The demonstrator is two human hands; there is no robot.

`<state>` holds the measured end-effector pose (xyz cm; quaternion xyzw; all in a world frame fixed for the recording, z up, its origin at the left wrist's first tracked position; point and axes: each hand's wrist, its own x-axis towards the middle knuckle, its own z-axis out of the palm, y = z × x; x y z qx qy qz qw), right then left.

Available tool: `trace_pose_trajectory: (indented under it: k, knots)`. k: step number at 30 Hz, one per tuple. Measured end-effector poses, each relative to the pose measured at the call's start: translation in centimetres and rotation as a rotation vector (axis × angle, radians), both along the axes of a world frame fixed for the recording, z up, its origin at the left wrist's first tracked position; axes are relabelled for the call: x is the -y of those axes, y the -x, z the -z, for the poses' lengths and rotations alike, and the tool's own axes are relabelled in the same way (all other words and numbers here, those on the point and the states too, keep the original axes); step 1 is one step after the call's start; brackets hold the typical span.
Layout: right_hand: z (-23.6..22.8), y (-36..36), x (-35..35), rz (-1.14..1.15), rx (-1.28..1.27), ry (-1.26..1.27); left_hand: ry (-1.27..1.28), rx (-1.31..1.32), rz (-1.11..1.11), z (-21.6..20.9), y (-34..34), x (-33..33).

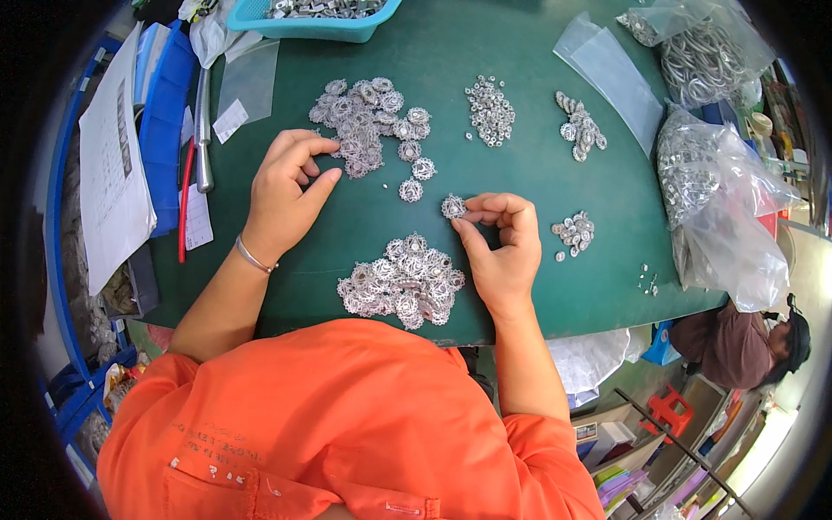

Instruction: The person assembles small silver-colored decorative metal pieces on a green worktable. They pick up individual components, connect them by hand, and arrange the assembled units into small piles. The person briefly adjusts the head-mounted camera before resuming assembly.

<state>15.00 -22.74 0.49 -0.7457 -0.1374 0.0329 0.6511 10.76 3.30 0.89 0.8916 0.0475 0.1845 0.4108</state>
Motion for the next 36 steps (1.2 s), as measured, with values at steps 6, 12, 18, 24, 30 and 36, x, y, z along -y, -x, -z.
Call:
trace_pose_trajectory:
  k: [6,12,18,24,30,36]
  knots:
    - [-0.1,-0.1,0.1,-0.030,-0.047,-0.095,0.008,-0.001,-0.002,0.0,0.0,0.1]
    - [-1.5,-1.2,-0.9,-0.069,0.258,0.491,0.023,0.006,-0.004,0.2,0.1,0.0]
    - [-2.1,-4.0,-3.9,-0.117,0.533,0.578,0.036,0.023,0.014,0.1,-0.1,0.0]
    - [-2.1,-4.5,-4.7,-0.145,0.305,0.484,0.052,0.015,0.021,0.1,0.1,-0.1]
    - [-3.0,-5.7,-2.6,-0.384,0.577,0.660,0.061,0.008,0.014,0.0,0.2,-0.1]
    - [-2.3,-5.5,-5.7,-0.199,0.439,0.571,0.058,0.008,0.020,0.0,0.0,0.1]
